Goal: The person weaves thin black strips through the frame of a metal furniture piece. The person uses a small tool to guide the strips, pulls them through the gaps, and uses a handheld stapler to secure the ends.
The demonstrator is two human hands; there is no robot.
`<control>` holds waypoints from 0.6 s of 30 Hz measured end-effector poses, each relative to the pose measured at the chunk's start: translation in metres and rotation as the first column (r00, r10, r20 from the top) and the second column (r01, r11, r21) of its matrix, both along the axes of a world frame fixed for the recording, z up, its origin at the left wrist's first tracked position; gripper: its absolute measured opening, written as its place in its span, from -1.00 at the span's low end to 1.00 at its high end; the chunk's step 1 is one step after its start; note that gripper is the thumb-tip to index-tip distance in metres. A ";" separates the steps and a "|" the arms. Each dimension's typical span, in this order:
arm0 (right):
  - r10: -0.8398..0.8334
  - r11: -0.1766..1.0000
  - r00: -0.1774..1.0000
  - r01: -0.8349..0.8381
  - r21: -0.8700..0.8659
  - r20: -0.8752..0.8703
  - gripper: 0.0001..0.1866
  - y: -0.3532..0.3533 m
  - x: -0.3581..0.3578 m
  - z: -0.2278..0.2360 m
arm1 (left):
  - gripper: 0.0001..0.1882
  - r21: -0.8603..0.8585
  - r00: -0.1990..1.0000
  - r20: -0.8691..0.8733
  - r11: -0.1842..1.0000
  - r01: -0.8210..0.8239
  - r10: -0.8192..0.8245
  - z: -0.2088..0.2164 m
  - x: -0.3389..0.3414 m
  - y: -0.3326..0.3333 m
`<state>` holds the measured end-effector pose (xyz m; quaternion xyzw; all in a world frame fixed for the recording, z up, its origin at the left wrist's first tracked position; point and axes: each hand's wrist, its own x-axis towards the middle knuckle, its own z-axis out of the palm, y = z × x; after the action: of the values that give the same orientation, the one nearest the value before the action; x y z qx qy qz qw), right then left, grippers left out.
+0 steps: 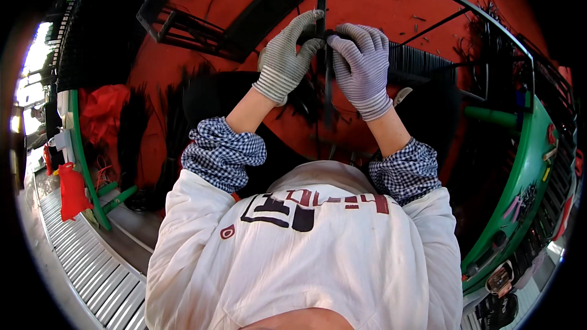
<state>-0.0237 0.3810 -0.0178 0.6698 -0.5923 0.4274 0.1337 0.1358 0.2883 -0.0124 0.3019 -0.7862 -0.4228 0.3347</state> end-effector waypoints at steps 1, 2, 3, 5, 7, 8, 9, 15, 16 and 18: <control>0.004 1.000 1.000 -0.004 0.013 0.002 -0.73 0.000 0.000 0.000 | -0.49 -0.015 1.000 0.025 1.000 -0.004 0.004 -0.001 0.000 0.000; 0.006 1.000 1.000 -0.006 0.007 -0.007 -0.72 0.001 0.000 0.000 | -0.48 -0.018 0.999 0.031 1.000 -0.006 0.006 -0.001 0.000 0.000; 0.009 1.000 1.000 -0.009 -0.002 -0.014 -0.71 0.001 0.001 -0.001 | -0.46 -0.022 0.999 0.038 1.000 -0.008 0.009 -0.001 0.000 -0.001; 0.014 1.000 1.000 -0.014 -0.009 -0.025 -0.70 0.002 0.001 -0.001 | -0.46 -0.034 0.999 0.049 0.999 -0.002 0.003 -0.001 0.000 -0.001; 0.015 1.000 0.999 -0.015 -0.008 -0.036 -0.70 0.003 0.001 -0.001 | -0.50 -0.051 0.998 0.058 0.999 0.015 -0.012 -0.001 0.001 -0.002; 0.016 1.000 0.999 -0.017 -0.007 -0.043 -0.69 0.004 0.001 -0.001 | -0.52 -0.081 0.998 0.066 0.996 0.025 -0.020 -0.001 0.002 -0.002; 0.017 1.000 0.999 -0.018 -0.008 -0.050 -0.68 0.004 0.001 -0.001 | -0.54 -0.112 0.997 0.073 0.993 0.035 -0.027 -0.002 0.002 -0.002; 0.053 0.998 0.999 -0.052 0.021 -0.011 -0.68 0.008 0.003 0.005 | -0.65 -0.261 0.999 0.011 0.965 0.037 -0.035 -0.004 0.002 -0.007; 0.066 0.997 0.998 -0.066 0.034 -0.001 -0.68 0.008 0.004 0.007 | -0.67 -0.296 1.000 0.017 0.955 0.020 -0.016 -0.003 0.003 -0.007; 0.055 0.997 0.998 -0.053 0.056 -0.033 -0.70 0.008 0.006 0.011 | -0.70 -0.309 0.999 0.049 0.951 0.019 -0.003 0.000 0.004 -0.006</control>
<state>-0.0181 0.3888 -0.0071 0.6963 -0.5832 0.4027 0.1136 0.1394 0.2826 -0.0125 0.2514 -0.8523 -0.2887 0.3564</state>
